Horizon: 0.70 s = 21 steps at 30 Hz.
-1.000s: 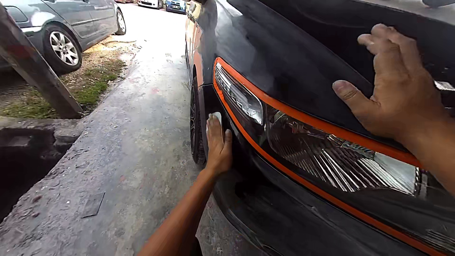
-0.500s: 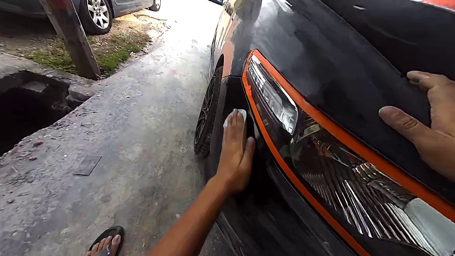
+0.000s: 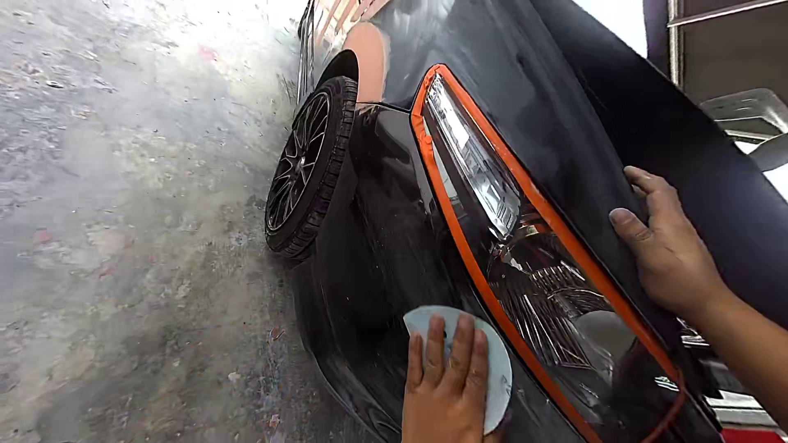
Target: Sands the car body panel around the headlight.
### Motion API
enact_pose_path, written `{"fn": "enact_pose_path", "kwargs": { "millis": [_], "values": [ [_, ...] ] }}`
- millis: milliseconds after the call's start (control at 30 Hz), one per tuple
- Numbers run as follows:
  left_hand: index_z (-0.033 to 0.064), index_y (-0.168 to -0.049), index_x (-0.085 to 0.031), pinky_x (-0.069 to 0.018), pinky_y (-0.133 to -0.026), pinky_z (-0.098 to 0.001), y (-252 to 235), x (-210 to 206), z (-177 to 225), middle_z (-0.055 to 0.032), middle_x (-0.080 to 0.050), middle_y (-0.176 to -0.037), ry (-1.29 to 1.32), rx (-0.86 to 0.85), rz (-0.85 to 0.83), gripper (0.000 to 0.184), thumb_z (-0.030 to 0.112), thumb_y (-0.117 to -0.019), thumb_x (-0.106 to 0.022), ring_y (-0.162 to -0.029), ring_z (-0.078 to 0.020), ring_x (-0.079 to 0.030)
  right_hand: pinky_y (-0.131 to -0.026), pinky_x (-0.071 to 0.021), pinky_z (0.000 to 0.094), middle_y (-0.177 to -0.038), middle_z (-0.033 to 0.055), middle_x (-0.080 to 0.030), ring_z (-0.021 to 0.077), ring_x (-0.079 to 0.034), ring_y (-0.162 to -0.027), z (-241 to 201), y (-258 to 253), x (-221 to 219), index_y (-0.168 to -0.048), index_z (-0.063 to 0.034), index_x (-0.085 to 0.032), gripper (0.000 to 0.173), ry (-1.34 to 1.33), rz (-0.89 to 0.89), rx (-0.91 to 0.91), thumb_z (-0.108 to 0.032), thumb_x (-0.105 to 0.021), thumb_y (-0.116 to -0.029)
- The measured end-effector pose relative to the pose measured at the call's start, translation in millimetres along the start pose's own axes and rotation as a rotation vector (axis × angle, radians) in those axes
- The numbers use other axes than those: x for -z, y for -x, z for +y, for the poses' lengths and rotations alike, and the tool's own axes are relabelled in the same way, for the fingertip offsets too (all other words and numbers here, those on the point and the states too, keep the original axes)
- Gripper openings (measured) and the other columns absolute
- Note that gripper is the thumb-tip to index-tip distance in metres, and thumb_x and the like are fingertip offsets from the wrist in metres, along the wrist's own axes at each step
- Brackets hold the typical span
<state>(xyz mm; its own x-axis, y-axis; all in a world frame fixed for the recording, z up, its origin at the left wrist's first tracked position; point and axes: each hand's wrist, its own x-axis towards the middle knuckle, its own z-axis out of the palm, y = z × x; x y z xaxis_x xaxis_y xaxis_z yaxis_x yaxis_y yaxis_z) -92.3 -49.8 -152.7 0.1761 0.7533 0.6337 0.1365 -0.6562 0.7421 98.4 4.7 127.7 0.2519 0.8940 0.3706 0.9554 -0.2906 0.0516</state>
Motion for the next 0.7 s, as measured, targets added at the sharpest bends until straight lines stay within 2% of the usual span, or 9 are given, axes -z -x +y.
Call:
{"fn": "enact_pose_path", "kwargs": {
  "millis": [67, 167, 267, 367, 400, 467, 533, 600, 700],
  "values": [
    [0.0205, -0.158, -0.040, -0.0021, -0.127, -0.0500, 19.2, -2.0, 1.6, 0.0042, -0.034, -0.167, -0.031, -0.027, -0.030, 0.064, 0.052, -0.1024, -0.039, -0.159, -0.0224, -0.014, -0.110, -0.0421, 0.0562, -0.154, 0.0171, -0.044, 0.0276, -0.049, -0.139, -0.8, 5.9, 0.6, -0.161, -0.0170, -0.026, 0.082, -0.014, 0.001, -0.004, -0.066, -0.038, -0.0958],
    [0.0108, -0.160, -0.036, -0.0189, -0.124, -0.0628, -66.5, 20.2, -44.8, -0.0066, -0.031, -0.168, 0.057, 0.060, 0.010, 0.065, 0.048, -0.1077, -0.030, -0.157, -0.0304, -0.024, -0.112, -0.0412, 0.0545, -0.155, 0.0159, -0.044, 0.0257, -0.048, -0.140, -1.0, -0.2, 3.4, -0.161, -0.0176, -0.027, 0.083, -0.002, 0.006, 0.008, -0.067, -0.037, -0.0952],
    [0.0102, -0.166, -0.010, -0.0022, -0.127, -0.0627, -114.1, 37.6, -78.3, -0.0027, -0.001, -0.175, 0.173, 0.165, -0.082, 0.068, 0.046, -0.1096, -0.019, -0.160, -0.0253, 0.002, -0.110, -0.0439, 0.0504, -0.153, 0.0143, -0.047, 0.0225, -0.051, -0.137, -1.2, 7.8, 3.1, -0.161, -0.0191, -0.028, 0.081, -0.018, -0.005, -0.027, -0.066, -0.040, -0.0955],
    [0.0075, -0.162, -0.032, -0.0095, -0.125, -0.0669, -29.5, 13.2, -16.9, -0.0092, -0.024, -0.170, 0.097, 0.093, 0.011, 0.070, 0.051, -0.1064, -0.028, -0.159, -0.0361, -0.010, -0.108, -0.0442, 0.0526, -0.151, 0.0152, -0.049, 0.0249, -0.052, -0.135, -2.8, 3.7, 3.8, -0.159, -0.0185, -0.031, 0.081, -0.019, 0.018, -0.017, -0.066, -0.042, -0.0946],
    [0.0115, -0.157, -0.043, -0.0110, -0.124, -0.0629, 12.2, -0.9, 3.5, -0.0059, -0.036, -0.166, 0.061, 0.049, 0.006, 0.066, 0.052, -0.1050, -0.035, -0.158, -0.0350, -0.018, -0.110, -0.0425, 0.0541, -0.152, 0.0170, -0.048, 0.0270, -0.051, -0.136, -2.0, 3.7, 3.7, -0.160, -0.0174, -0.032, 0.082, -0.014, 0.024, -0.010, -0.066, -0.041, -0.0946],
    [0.0232, -0.157, -0.041, 0.0004, -0.126, -0.0502, 59.2, -16.2, 21.7, 0.0078, -0.033, -0.167, 0.024, -0.002, -0.067, 0.060, 0.050, -0.1038, -0.040, -0.159, -0.0225, -0.010, -0.110, -0.0419, 0.0529, -0.152, 0.0172, -0.047, 0.0266, -0.050, -0.137, -0.9, 6.7, 3.9, -0.160, -0.0168, -0.032, 0.081, -0.007, 0.024, -0.005, -0.066, -0.040, -0.0953],
    [0.0238, -0.160, -0.035, -0.0014, -0.127, -0.0520, 29.1, -8.1, 9.0, 0.0077, -0.028, -0.169, 0.021, 0.002, -0.028, 0.063, 0.049, -0.1027, -0.038, -0.159, -0.0227, -0.009, -0.110, -0.0437, 0.0479, -0.151, 0.0156, -0.049, 0.0228, -0.052, -0.135, 0.0, 5.4, 6.0, -0.160, -0.0175, -0.032, 0.078, -0.018, 0.018, 0.003, -0.063, -0.041, -0.0967],
    [0.0141, -0.160, -0.037, -0.0164, -0.124, -0.0639, -39.3, 12.4, -22.3, -0.0043, -0.032, -0.168, 0.061, 0.072, 0.050, 0.064, 0.047, -0.1060, -0.035, -0.157, -0.0336, -0.021, -0.107, -0.0471, 0.0424, -0.147, 0.0128, -0.052, 0.0182, -0.056, -0.130, 2.5, 0.5, 6.2, -0.159, -0.0186, -0.033, 0.074, -0.040, 0.016, 0.006, -0.059, -0.042, -0.0980],
    [0.0093, -0.166, -0.012, -0.0048, -0.127, -0.0641, -76.5, 29.0, -40.6, -0.0057, -0.006, -0.174, 0.115, 0.175, -0.020, 0.072, 0.049, -0.1071, -0.021, -0.160, -0.0317, 0.003, -0.104, -0.0487, 0.0363, -0.147, 0.0081, -0.053, 0.0125, -0.057, -0.126, 5.3, 5.8, 5.1, -0.159, -0.0198, -0.032, 0.068, -0.108, 0.005, 0.001, -0.052, -0.044, -0.1008]
  ]
}}
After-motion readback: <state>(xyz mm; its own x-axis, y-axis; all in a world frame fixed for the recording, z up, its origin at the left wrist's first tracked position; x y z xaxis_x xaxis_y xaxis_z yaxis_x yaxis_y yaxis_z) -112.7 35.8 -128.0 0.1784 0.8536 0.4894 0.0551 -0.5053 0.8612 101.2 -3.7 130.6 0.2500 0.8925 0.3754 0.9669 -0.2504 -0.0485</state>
